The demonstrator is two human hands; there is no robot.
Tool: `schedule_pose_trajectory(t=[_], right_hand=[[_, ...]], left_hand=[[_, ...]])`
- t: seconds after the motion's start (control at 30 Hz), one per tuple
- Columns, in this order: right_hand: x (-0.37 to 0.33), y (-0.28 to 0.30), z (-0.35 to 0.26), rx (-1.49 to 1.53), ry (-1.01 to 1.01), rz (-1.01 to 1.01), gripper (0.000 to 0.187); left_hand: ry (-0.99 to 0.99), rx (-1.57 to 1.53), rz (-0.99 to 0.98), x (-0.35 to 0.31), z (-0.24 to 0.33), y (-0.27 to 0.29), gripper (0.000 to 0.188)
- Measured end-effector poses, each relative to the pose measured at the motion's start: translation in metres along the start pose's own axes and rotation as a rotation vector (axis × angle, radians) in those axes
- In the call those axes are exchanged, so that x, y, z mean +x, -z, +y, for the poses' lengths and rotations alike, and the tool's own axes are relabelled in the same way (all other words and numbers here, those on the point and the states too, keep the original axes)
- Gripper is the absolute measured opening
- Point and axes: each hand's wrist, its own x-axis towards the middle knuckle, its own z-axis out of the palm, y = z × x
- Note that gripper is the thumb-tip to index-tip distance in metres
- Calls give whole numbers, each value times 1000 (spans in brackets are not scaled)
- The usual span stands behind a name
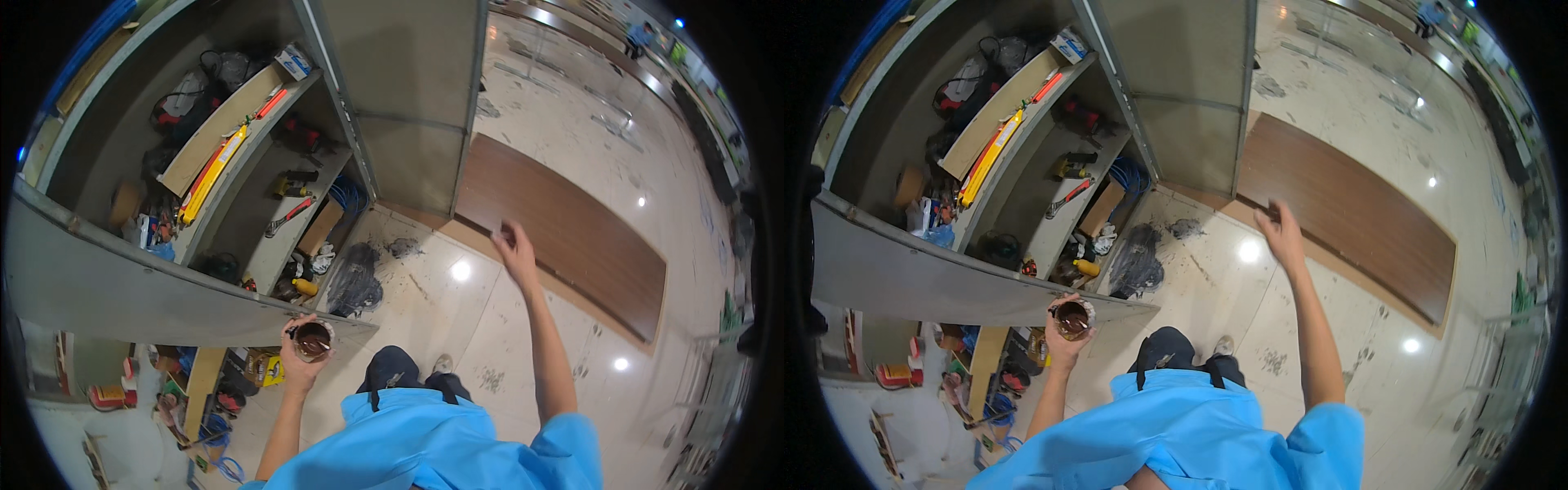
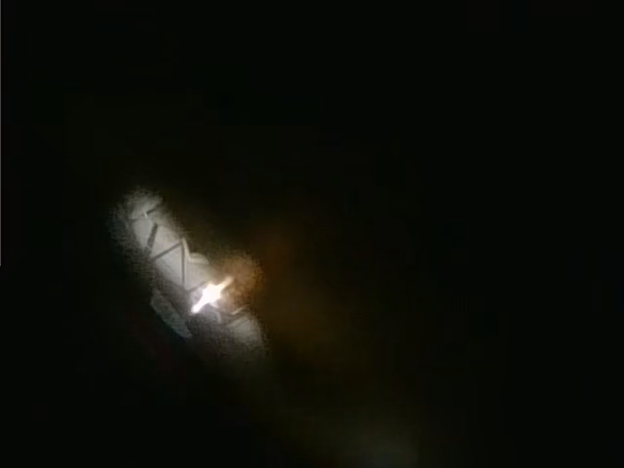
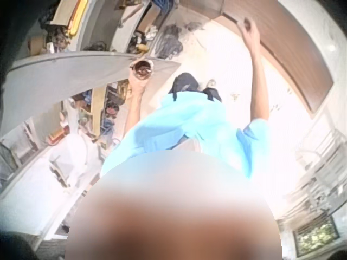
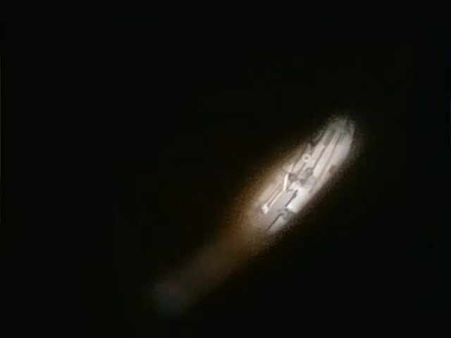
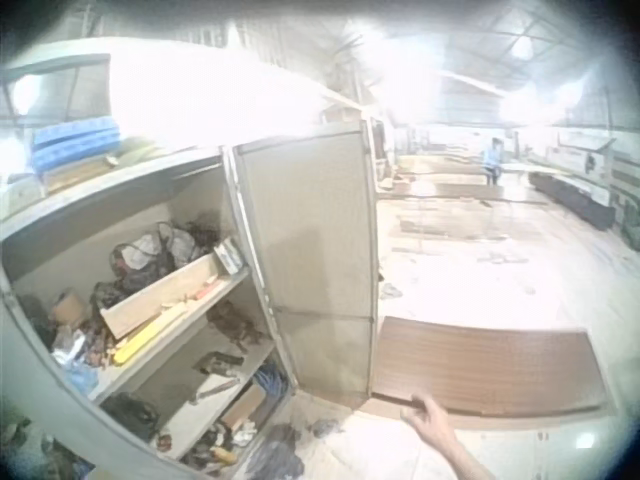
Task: The person mixes a brown liquid in a small container using a stick, then pours more liquid from a yellow bottle into the same container. They stir again and wipe the edge of a wooden tabletop with a black cloth while holding the container.
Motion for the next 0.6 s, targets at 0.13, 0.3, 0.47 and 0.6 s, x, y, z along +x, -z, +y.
schedule_pose_trajectory(t=[0.13,0.3,0.47,0.6], right_hand=[[245,7,36,-5,85,-90,54],[505,26,84,422,-84,95,75],[616,37,78,389,-115,6,102],[628,-9,78,441,13,-266,85]], left_hand=[[22,113,89,53,1,-24,73],[39,226,198,109,-11,-36,75],[182,228,293,152,-10,-43,78],[234,220,358,194,-14,-42,83]])
